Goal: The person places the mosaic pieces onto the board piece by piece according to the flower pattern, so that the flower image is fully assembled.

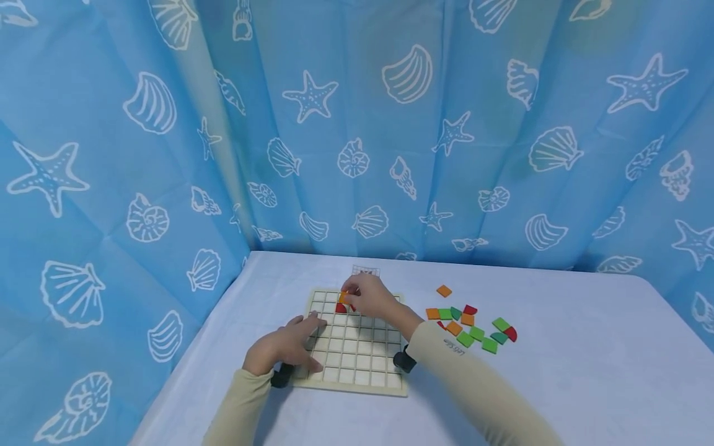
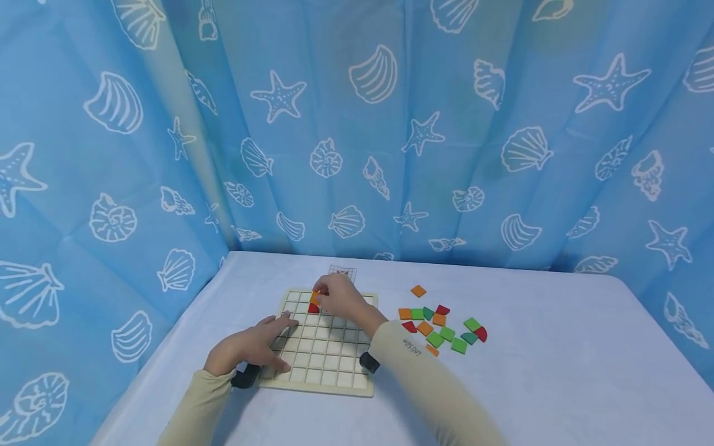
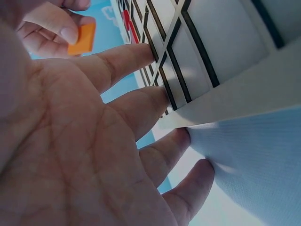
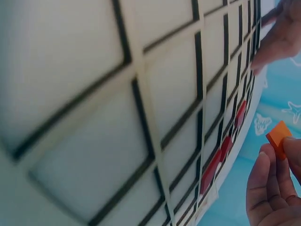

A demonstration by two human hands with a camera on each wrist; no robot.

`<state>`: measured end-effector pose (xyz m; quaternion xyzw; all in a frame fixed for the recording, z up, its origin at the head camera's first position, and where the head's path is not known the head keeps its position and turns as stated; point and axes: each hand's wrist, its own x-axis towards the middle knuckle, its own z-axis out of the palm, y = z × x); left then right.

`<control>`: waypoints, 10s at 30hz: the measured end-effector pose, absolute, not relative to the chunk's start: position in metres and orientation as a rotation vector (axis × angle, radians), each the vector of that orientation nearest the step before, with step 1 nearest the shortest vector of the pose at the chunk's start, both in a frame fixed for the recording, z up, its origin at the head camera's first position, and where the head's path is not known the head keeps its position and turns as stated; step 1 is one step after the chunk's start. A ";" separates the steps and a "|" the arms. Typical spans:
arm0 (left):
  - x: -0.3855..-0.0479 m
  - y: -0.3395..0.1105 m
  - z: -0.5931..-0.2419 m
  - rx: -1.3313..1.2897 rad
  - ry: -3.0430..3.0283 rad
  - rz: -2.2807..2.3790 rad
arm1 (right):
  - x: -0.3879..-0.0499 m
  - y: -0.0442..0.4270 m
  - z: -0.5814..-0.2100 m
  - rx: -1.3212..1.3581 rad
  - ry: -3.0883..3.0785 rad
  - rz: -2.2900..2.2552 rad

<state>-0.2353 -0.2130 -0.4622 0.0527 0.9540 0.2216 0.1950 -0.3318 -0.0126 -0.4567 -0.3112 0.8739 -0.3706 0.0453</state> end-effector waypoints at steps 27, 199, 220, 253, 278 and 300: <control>-0.233 -0.218 -0.461 0.196 2.671 0.660 | -0.329 -0.030 -0.471 -1.040 2.582 -0.965; -0.239 -0.214 -0.464 0.187 2.716 0.573 | -0.395 0.182 -0.480 -0.178 2.571 -0.957; -0.237 -0.212 -0.461 0.215 2.698 0.589 | -0.393 0.184 -0.478 -0.144 2.723 -0.843; -0.237 -0.215 -0.462 0.229 2.718 0.573 | -0.373 0.143 -0.449 -0.543 3.068 -0.748; -0.236 -0.213 -0.463 0.249 2.709 0.610 | -0.358 0.088 -0.449 -0.696 2.908 -0.966; -0.234 -0.216 -0.460 0.233 2.715 0.585 | -0.344 0.015 -0.455 -0.803 2.712 -0.939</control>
